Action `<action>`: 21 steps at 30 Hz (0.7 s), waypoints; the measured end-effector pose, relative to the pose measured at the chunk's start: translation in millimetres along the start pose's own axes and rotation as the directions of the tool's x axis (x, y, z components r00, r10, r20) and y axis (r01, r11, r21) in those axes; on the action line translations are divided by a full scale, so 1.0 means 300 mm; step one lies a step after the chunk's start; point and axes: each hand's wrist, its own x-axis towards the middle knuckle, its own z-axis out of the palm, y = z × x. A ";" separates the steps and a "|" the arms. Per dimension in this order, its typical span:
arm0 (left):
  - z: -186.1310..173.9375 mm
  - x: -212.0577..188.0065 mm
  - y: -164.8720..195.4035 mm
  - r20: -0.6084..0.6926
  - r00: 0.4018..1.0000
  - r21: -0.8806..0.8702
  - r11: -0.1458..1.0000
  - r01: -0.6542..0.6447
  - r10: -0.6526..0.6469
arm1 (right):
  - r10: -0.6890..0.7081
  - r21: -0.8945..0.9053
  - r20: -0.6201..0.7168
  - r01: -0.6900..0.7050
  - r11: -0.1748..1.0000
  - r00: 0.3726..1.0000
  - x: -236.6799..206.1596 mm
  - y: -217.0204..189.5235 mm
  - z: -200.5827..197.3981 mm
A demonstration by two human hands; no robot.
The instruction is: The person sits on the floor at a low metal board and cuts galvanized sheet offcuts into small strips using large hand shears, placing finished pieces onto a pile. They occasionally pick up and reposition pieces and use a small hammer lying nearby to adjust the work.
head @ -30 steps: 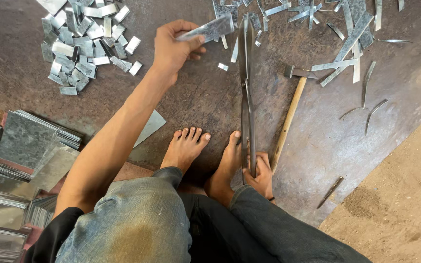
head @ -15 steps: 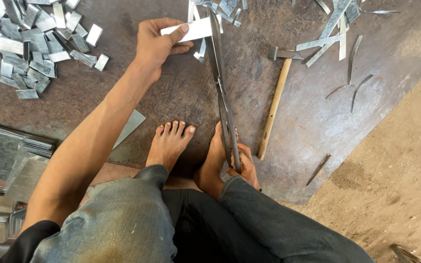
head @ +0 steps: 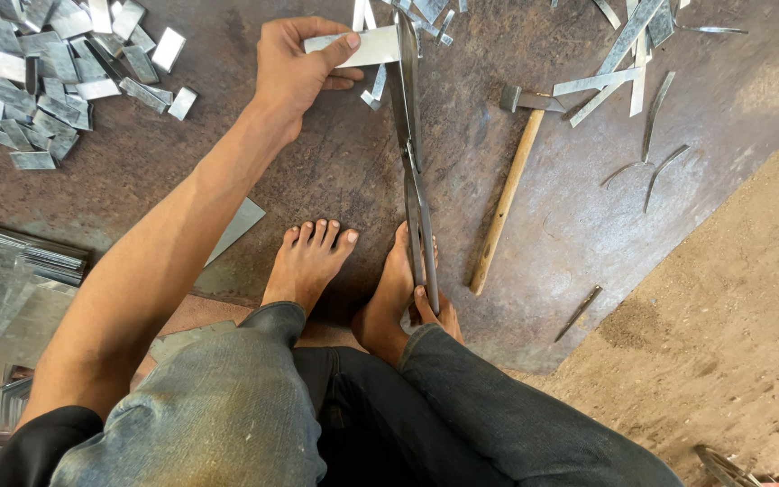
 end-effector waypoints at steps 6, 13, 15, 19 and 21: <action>0.009 0.004 0.000 -0.027 0.999 -0.001 1.000 0.022 -0.022 | 0.029 -0.178 -0.181 -0.061 0.982 0.983 0.054 0.052 0.060; 0.018 0.000 0.028 -0.115 0.993 -0.274 0.962 0.009 -0.042 | 0.145 -0.015 -0.058 -0.146 0.989 0.988 0.003 -0.022 0.021; 0.023 0.005 0.031 -0.121 0.992 -0.336 0.942 -0.013 -0.029 | 0.137 -0.084 -0.026 -0.139 0.987 0.990 -0.011 -0.047 0.003; 0.038 0.031 0.014 -0.114 0.992 -0.320 0.943 -0.091 0.058 | 0.122 -0.068 0.005 -0.122 0.990 0.992 -0.026 -0.066 0.000; 0.039 0.047 -0.001 -0.113 0.981 -0.225 0.958 -0.177 0.155 | 0.087 -0.050 -0.070 -0.090 0.995 0.994 -0.034 -0.058 0.005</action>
